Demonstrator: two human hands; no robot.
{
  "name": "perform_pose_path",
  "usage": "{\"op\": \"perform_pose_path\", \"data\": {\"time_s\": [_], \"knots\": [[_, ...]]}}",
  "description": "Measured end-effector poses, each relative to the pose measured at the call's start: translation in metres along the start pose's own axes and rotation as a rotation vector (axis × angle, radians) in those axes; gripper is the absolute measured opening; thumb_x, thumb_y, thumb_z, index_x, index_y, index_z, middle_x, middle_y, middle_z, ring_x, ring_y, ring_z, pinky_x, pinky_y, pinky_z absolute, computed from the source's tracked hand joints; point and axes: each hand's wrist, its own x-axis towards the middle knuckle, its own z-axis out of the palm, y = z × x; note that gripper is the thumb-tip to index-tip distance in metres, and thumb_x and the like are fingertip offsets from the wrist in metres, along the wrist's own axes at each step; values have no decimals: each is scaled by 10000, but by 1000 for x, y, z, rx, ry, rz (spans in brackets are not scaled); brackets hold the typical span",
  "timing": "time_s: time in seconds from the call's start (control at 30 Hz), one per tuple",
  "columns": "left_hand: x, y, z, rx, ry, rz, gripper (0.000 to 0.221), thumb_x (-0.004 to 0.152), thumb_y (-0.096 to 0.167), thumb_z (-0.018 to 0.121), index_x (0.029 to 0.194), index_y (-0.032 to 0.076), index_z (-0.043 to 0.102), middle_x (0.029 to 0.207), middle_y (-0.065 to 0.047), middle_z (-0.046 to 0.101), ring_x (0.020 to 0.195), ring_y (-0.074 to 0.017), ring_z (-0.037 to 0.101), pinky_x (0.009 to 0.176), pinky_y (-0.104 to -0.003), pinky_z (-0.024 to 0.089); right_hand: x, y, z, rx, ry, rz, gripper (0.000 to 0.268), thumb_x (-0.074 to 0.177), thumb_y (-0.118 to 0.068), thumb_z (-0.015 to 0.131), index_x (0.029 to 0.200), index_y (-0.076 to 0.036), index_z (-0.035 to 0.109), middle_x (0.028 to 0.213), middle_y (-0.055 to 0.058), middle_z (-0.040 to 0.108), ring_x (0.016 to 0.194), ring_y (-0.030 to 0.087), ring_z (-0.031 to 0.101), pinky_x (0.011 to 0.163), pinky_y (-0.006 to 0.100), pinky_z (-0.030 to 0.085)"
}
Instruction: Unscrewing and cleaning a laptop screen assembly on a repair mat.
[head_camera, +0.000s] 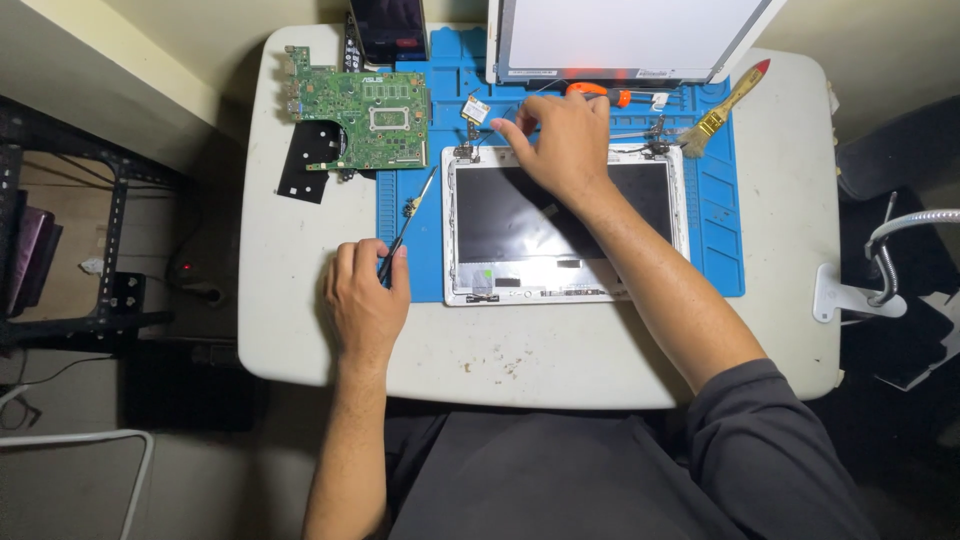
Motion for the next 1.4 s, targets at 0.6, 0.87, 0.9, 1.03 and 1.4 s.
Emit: {"op": "perform_pose_path", "data": {"time_s": [0.6,0.87,0.9,1.03,1.4], "knots": [[1,-4,2,-42,-23,-37,191,988,290,710,927,139,611,875,-12,572,815,-249,575,725,-414,462,7,1,0,405,-140,339,306,882,-242,867,797,-191,578,822,-82,696,749,130,629,603,349,462],[1,-2,0,-98,-29,-77,175,961,254,755,911,126,646,893,-10,605,833,-228,587,741,-401,476,-13,16,-12,462,-125,65,26,928,-107,729,911,-125,735,920,-6,767,785,168,661,717,356,498],[0,-4,3,-97,-31,-77,175,961,254,755,911,126,646,893,-10,605,833,-228,587,741,-401,476,-20,11,-23,462,-126,66,26,928,-107,729,911,-125,735,920,-6,767,785,168,661,717,356,498],[-1,-5,1,-225,68,-126,162,975,262,768,914,179,642,794,18,572,744,-250,679,681,-347,532,-42,2,-60,533,-184,87,105,892,-79,783,981,-36,752,871,166,745,749,326,711,686,391,554],[23,5,-43,-798,124,-268,150,943,36,771,1065,25,685,890,-124,724,785,-196,740,790,-329,592,-89,8,-84,650,-287,169,141,921,-58,763,1057,-22,747,891,196,744,674,304,730,619,385,570]]}}
